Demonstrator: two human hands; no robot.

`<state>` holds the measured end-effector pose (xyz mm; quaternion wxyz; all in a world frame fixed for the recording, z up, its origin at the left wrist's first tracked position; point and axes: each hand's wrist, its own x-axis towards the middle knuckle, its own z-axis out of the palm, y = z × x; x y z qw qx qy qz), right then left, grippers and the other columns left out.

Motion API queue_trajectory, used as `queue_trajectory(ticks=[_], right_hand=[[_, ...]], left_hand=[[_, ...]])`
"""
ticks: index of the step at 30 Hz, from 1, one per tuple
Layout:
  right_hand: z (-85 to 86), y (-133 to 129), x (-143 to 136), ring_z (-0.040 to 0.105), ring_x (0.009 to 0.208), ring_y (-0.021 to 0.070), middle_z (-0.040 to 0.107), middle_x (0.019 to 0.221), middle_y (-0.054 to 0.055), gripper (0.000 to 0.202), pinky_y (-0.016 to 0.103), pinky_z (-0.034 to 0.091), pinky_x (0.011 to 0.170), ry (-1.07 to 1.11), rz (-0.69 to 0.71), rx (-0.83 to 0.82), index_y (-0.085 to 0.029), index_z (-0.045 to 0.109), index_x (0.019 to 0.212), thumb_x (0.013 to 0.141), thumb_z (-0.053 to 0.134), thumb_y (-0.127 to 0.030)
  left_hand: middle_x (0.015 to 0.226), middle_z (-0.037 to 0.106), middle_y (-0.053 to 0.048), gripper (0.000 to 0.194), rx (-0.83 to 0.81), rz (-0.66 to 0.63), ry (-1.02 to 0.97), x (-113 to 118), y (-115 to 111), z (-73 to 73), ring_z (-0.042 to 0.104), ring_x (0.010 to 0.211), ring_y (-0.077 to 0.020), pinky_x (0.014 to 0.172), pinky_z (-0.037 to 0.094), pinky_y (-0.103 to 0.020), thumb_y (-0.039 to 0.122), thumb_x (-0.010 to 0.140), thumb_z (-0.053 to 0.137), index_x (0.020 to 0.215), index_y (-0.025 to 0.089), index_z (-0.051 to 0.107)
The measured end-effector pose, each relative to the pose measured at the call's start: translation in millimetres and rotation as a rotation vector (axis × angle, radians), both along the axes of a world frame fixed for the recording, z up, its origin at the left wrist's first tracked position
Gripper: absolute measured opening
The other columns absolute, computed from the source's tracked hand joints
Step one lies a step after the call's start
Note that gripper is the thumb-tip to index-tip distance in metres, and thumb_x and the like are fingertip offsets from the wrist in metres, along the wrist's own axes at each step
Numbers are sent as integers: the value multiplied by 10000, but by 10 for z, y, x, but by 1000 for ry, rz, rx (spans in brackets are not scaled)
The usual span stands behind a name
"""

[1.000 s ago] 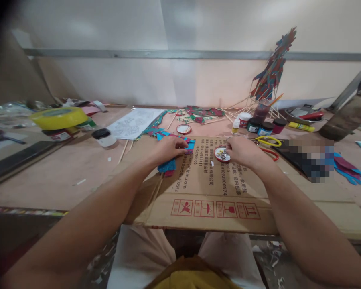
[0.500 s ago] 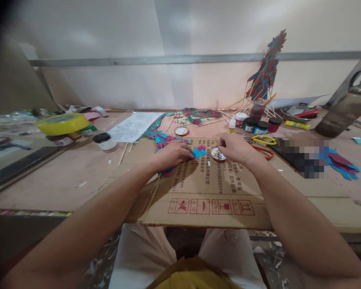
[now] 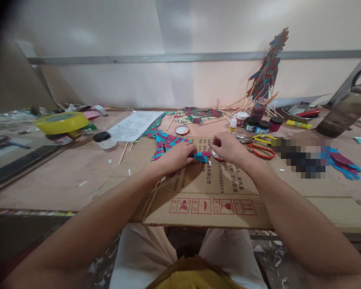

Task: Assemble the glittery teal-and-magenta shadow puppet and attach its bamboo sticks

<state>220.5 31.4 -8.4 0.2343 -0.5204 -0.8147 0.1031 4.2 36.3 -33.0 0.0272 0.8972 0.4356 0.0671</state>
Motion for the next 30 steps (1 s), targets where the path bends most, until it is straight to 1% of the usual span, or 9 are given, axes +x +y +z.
queue_trajectory(ticks=[3,6,9,13,18,21,24,26,30], right_hand=[[-38,0,-21,552,620,148,638,683,14,48,256,380,573,50,-1,-34,-180,596,720,764,600,-163],[-114,8,-60,562,650,153,649,711,20,59,257,390,597,55,39,-35,-180,603,726,780,586,-164],[-179,23,-115,565,681,155,659,751,31,60,260,394,632,6,103,-21,-172,623,747,789,583,-160],[-185,29,-188,562,733,172,662,769,49,89,277,393,691,-107,169,22,-168,641,754,787,567,-132],[-169,0,-236,532,677,163,645,731,47,67,267,370,628,-127,165,-15,-170,605,696,756,587,-145],[-167,-12,-241,523,632,141,632,696,23,48,250,363,594,-27,139,-26,-169,600,705,743,579,-149],[-141,-16,-243,513,610,134,618,657,12,40,247,366,577,81,101,26,-174,597,694,733,588,-175],[-109,-22,-243,503,597,128,606,638,7,57,248,367,567,178,62,66,-179,590,689,740,590,-202],[-42,-47,-250,483,586,115,588,654,0,108,253,376,559,427,6,128,-179,580,713,777,587,-266]], left_hand=[[938,688,-131,205,-16,-13,9,9,33,8,623,875,-266,719,434,-323,240,811,628,983,129,640],[919,697,-115,217,-98,-21,-32,-11,95,6,631,855,-251,721,435,-309,276,787,657,956,140,650],[884,703,-82,199,-196,-23,-95,-39,140,3,634,822,-225,694,432,-287,285,771,669,926,160,661],[843,689,-44,198,-266,-24,-171,-60,151,-1,625,776,-197,651,426,-275,228,753,650,943,172,649],[909,653,-52,211,-124,-77,-278,-48,141,-9,594,896,-224,740,449,-304,202,665,692,856,178,606],[856,635,-37,219,-115,-78,-388,-38,139,-20,584,831,-198,714,450,-300,96,635,644,835,170,594],[773,618,-8,209,-194,-7,-607,-44,148,-23,577,732,-155,678,447,-285,59,647,625,823,169,599],[781,627,-3,216,-282,30,-848,-51,151,-8,596,757,-145,704,462,-279,80,648,671,830,170,598],[849,662,-7,354,-528,71,-1378,-28,95,73,614,750,-120,700,479,-261,177,625,772,931,186,594]])
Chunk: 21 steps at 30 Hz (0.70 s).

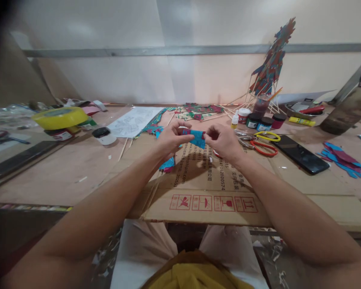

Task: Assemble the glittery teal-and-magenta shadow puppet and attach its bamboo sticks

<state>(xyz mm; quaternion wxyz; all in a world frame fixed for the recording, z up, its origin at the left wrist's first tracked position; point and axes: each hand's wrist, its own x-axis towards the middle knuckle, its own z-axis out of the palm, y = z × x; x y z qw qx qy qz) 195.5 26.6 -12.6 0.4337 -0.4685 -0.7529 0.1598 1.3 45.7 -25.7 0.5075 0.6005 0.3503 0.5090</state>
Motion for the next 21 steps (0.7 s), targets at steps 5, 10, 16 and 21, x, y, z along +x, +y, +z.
queue_trajectory(ticks=[5,10,16,21], right_hand=[[27,-54,-65,483,591,103,572,660,-8,155,251,393,562,213,46,-30,-176,559,708,780,612,-302],[19,-94,-98,538,691,125,598,771,19,95,266,454,632,296,85,16,-179,572,720,776,610,-246],[18,-87,-62,552,889,170,574,946,53,122,290,489,733,292,192,-19,-192,585,739,788,628,-296],[-3,-113,-77,544,840,160,576,940,50,182,271,473,685,281,292,-146,-193,576,730,799,631,-352]], left_hand=[[881,692,-24,255,-171,12,-374,106,-149,63,636,764,-120,767,522,-282,280,691,767,879,174,631],[870,704,-2,193,-208,149,-527,119,-201,53,627,732,-104,705,524,-250,262,704,775,842,194,660],[788,708,4,202,-208,100,-288,132,-220,-24,605,661,-83,658,497,-220,254,642,810,799,163,721],[893,748,-36,234,-109,-1,-126,172,-288,-33,657,787,-147,793,527,-304,280,665,788,863,166,741]])
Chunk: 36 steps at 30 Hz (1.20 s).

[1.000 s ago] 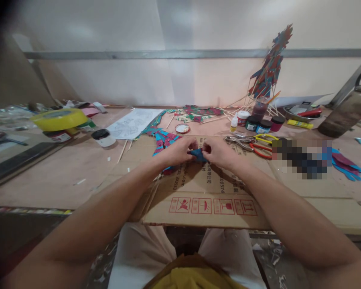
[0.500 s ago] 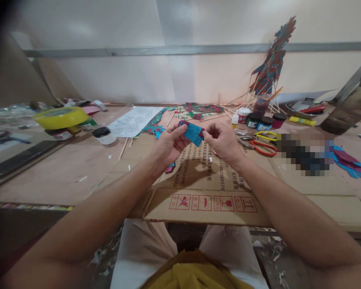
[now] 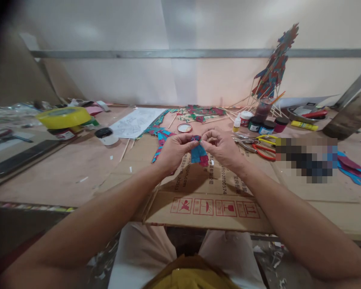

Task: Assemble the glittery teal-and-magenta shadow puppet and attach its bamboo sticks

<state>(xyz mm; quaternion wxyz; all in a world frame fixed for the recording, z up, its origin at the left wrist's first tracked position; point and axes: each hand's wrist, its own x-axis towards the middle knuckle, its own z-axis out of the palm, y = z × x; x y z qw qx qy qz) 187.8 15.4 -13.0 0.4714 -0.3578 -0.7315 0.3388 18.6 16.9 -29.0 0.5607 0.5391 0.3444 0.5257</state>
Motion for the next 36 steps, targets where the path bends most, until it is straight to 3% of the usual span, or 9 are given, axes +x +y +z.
queue_trajectory(ticks=[4,8,11,17,27,36], right_hand=[[-4,-17,-2,512,745,139,580,894,39,178,248,423,603,-54,-12,-23,-188,572,720,798,618,-341],[-12,18,27,516,772,158,575,818,30,179,260,429,638,-90,-50,-13,-192,562,717,801,604,-344],[-27,64,66,530,805,171,571,803,28,202,273,439,678,-91,-49,-18,-195,547,702,818,592,-355],[-60,100,94,543,867,168,572,898,30,168,281,452,748,-56,48,30,-201,586,732,837,609,-330],[-37,42,73,539,950,188,557,990,49,30,308,465,790,-177,-14,162,-216,632,774,789,637,-241],[-18,23,66,541,936,186,544,979,51,44,328,450,822,-255,-52,250,-205,609,766,794,629,-231]], left_hand=[[918,748,-55,256,93,-7,92,-17,-62,40,674,849,-170,832,528,-328,223,658,788,894,151,718],[961,741,-65,344,116,-57,104,-29,-80,40,675,882,-180,844,527,-333,201,627,811,950,151,702],[1025,733,-71,416,84,-149,16,-20,-67,10,666,943,-185,899,506,-343,218,620,824,1014,162,703],[861,739,-36,352,-49,-91,-120,-9,-44,-17,654,811,-158,849,506,-326,238,548,854,870,158,736],[818,735,-26,178,79,-31,143,-44,-64,-1,647,748,-156,781,509,-301,234,634,771,791,157,741],[764,730,-21,84,174,14,278,-45,-120,68,636,707,-153,699,503,-268,219,681,713,741,163,733]])
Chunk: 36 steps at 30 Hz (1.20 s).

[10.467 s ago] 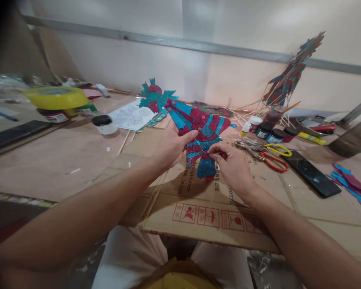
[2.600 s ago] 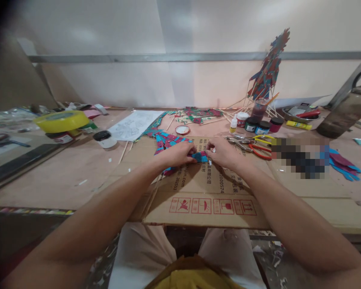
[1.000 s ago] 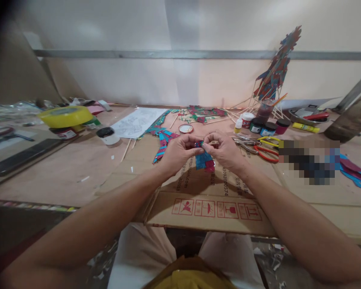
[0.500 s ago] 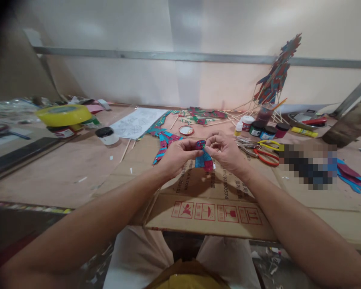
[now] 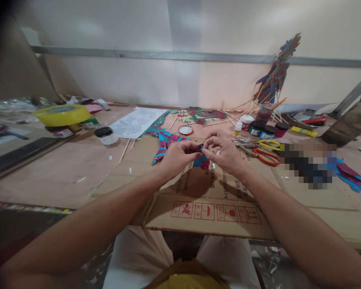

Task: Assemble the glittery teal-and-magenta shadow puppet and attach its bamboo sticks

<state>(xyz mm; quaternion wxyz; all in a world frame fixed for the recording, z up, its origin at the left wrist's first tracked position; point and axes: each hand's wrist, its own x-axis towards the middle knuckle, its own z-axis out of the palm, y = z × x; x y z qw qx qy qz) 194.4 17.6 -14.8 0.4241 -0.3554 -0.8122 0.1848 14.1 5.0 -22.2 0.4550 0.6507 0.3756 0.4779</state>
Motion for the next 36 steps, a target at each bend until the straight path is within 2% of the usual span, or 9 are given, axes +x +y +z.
queue_trajectory(ticks=[10,17,23,29,36], right_hand=[[51,-47,-23,544,827,156,554,953,48,40,297,480,745,-23,-29,43,-197,619,747,786,613,-205],[-31,-32,-43,558,841,163,572,924,48,44,260,490,658,132,42,-102,-197,606,750,788,623,-211],[-54,-29,-53,520,677,122,585,801,20,65,228,424,559,148,6,-212,-186,605,744,786,621,-233],[-59,-42,-59,503,613,106,583,719,-1,77,221,397,538,132,-44,-233,-179,609,744,780,616,-247],[-14,-54,-84,511,602,101,588,704,-16,113,215,396,522,223,-81,-245,-183,607,783,735,671,-263]], left_hand=[[745,716,-11,80,39,-16,34,-19,35,-33,621,676,-134,673,490,-245,213,717,673,740,164,731],[710,704,-1,40,30,30,82,-19,19,3,612,662,-123,652,478,-223,176,705,679,709,154,711],[695,690,7,73,63,99,177,-12,7,-13,592,635,-121,595,443,-224,216,711,703,691,152,674],[688,697,1,56,159,122,301,2,-35,-15,613,661,-130,594,431,-221,192,743,689,698,160,682],[787,734,-21,84,125,78,227,6,-31,-42,640,706,-145,634,468,-233,210,742,687,806,161,713]])
